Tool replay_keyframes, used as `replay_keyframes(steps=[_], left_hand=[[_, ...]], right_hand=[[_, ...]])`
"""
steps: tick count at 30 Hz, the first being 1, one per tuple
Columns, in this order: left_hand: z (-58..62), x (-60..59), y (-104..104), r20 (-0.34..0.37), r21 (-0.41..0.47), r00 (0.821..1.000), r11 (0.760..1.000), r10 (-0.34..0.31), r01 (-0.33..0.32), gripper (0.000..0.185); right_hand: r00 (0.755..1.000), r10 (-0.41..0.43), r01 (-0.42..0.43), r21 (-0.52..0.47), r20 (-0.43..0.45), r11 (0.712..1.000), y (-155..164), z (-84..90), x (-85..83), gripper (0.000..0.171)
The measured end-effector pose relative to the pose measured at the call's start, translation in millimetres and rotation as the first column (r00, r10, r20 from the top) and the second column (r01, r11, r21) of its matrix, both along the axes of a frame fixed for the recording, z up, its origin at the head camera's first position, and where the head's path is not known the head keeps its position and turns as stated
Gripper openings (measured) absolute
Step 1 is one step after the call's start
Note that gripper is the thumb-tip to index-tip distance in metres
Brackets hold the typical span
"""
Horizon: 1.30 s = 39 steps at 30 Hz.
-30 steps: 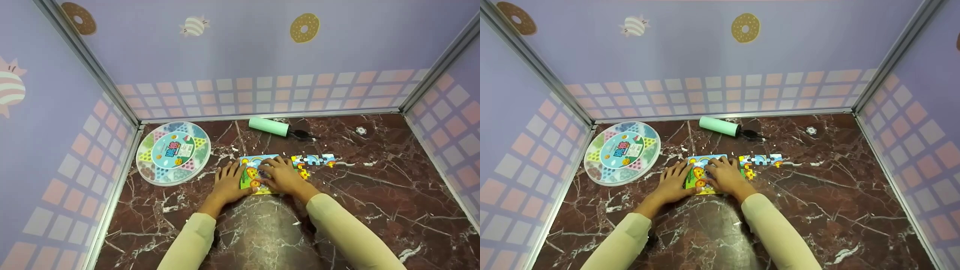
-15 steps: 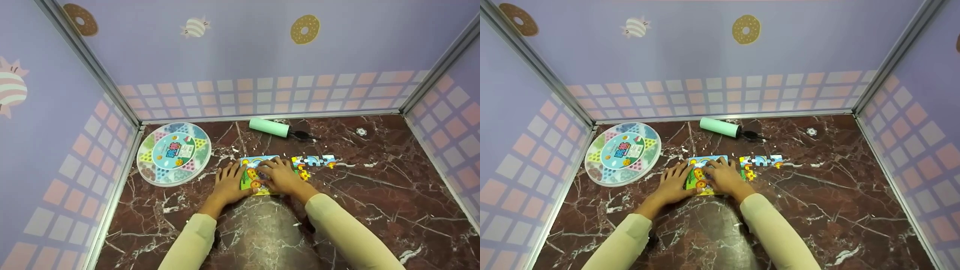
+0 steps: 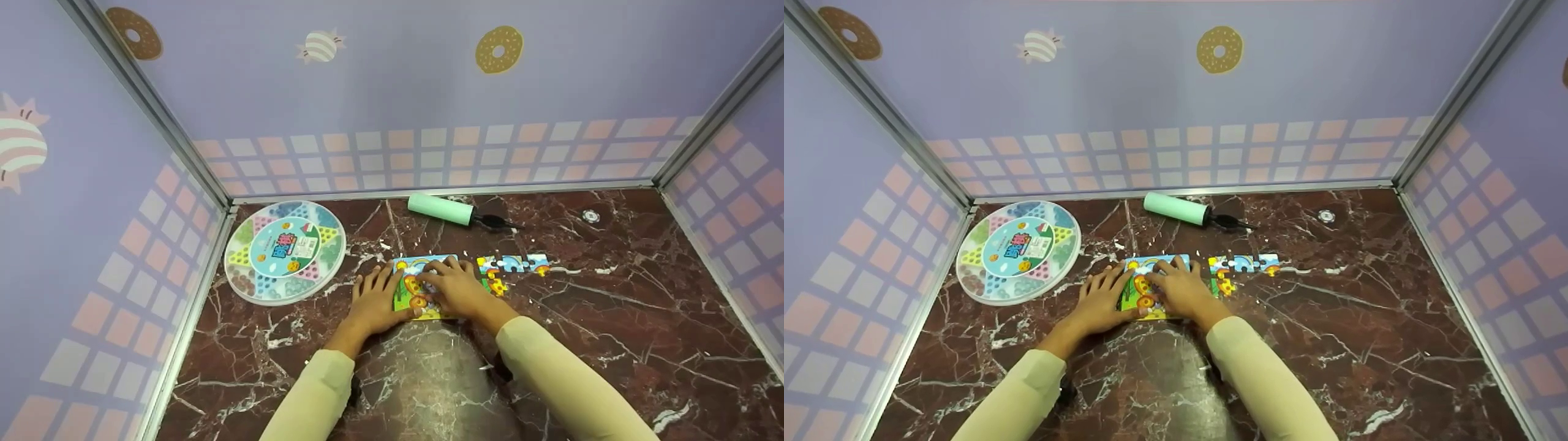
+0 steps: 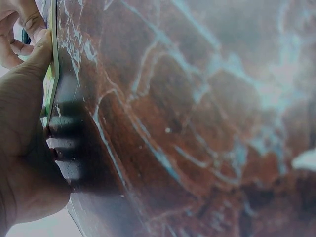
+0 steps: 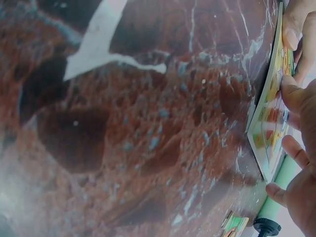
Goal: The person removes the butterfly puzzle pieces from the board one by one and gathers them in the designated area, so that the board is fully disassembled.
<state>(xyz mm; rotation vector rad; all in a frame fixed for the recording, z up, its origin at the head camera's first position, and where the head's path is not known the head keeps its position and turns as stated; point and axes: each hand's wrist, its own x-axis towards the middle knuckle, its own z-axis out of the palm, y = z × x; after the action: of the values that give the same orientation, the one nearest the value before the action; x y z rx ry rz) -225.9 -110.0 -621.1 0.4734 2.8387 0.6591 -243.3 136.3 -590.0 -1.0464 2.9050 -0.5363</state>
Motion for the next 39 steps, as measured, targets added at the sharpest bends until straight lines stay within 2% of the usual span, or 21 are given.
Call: replay_keyframes(steps=[10,21,27,32,39], left_hand=[[-1.3,-0.8,0.4,0.005,-0.006,1.0,1.0,0.009,-0.009,0.109],[-0.4,-0.8,0.5,0.006,-0.013,1.0,1.0,0.007,-0.007,0.11],[-1.8,-0.6,0.4,0.002,-0.003,1.0,1.0,0.011,-0.011,0.11],[0.5,-0.3,0.8,0.032,-0.017,0.999,1.0,0.013,-0.012,0.113],[5.0,0.6,1.8,0.031,-0.009,0.999,1.0,0.013,-0.013,0.114]], right_hand=[[1.0,-0.014,0.014,0.016,-0.023,1.0,-3.0,0.7,0.8,0.039],[0.999,-0.029,0.029,0.012,-0.018,1.0,-4.9,1.0,2.2,0.048],[1.0,-0.029,0.029,0.002,-0.001,1.0,-5.1,0.7,2.6,0.048],[1.0,-0.022,0.022,-0.008,-0.002,1.0,-5.5,2.0,4.2,0.048],[1.0,-0.014,0.014,-0.005,-0.004,1.0,-5.5,2.2,3.8,0.047]])
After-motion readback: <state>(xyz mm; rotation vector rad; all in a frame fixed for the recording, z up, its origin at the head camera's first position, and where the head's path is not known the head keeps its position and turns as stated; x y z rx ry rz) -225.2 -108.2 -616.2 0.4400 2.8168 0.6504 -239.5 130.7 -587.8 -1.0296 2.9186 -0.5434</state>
